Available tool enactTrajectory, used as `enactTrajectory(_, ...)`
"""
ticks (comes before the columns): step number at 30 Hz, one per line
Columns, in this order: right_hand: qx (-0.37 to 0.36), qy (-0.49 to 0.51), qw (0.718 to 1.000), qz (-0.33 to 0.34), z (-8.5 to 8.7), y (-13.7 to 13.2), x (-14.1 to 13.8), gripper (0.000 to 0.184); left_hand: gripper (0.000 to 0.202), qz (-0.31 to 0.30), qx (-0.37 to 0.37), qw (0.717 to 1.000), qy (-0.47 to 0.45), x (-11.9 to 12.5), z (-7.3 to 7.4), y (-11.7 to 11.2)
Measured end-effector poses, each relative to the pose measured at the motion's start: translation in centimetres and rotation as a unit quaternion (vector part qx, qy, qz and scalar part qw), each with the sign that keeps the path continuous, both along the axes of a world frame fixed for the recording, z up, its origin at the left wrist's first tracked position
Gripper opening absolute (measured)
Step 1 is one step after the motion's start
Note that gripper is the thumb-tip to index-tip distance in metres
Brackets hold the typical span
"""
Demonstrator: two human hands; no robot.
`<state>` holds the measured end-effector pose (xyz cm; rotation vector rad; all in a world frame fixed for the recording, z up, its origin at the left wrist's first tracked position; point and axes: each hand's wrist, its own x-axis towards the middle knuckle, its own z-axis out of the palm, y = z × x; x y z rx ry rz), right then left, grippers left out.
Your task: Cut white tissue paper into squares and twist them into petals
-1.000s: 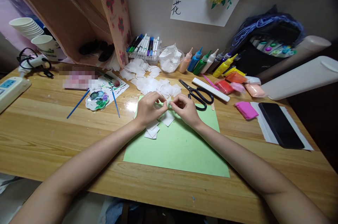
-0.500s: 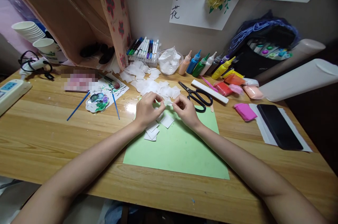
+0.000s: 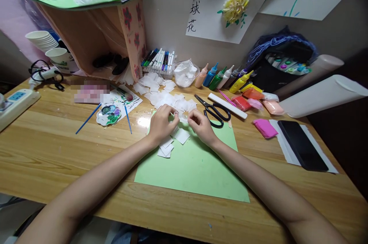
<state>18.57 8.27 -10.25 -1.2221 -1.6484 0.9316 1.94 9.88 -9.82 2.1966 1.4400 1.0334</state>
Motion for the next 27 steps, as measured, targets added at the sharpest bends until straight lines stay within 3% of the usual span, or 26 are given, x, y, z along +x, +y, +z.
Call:
enactTrajectory(9,-0.037,0.044,0.997,-0.050,-0.5,0.2,0.2,0.013,0.011,0.061,-0.046,0.996,-0.055,-0.3,0.0,0.5)
enactTrajectory(15,-0.041,0.065,0.995,-0.056,-0.4,0.3,0.1,0.014,0.013,0.150,-0.063,0.984,-0.073,-0.8,-0.8,1.4)
enactTrajectory(18,-0.044,0.069,0.995,-0.050,-0.4,0.4,0.1,0.014,0.003,0.173,-0.038,0.982,-0.071,-1.0,-1.0,1.5)
enactTrajectory(20,-0.047,0.073,0.995,-0.039,-0.4,0.4,0.1,0.014,0.019,0.173,0.008,0.983,-0.065,-0.9,-0.8,1.3)
enactTrajectory(22,-0.049,0.079,0.995,-0.019,-0.3,0.3,0.1,0.015,0.028,0.127,0.040,0.990,-0.046,-0.7,-0.4,1.0)
enactTrajectory(25,-0.050,0.083,0.995,0.017,-0.1,0.2,0.1,0.017,0.021,-0.041,0.016,0.999,-0.002,-0.4,0.1,0.6)
enactTrajectory(27,-0.050,0.078,0.995,0.032,0.0,0.2,0.1,0.019,0.016,-0.108,-0.015,0.994,0.003,-0.3,0.2,0.7)
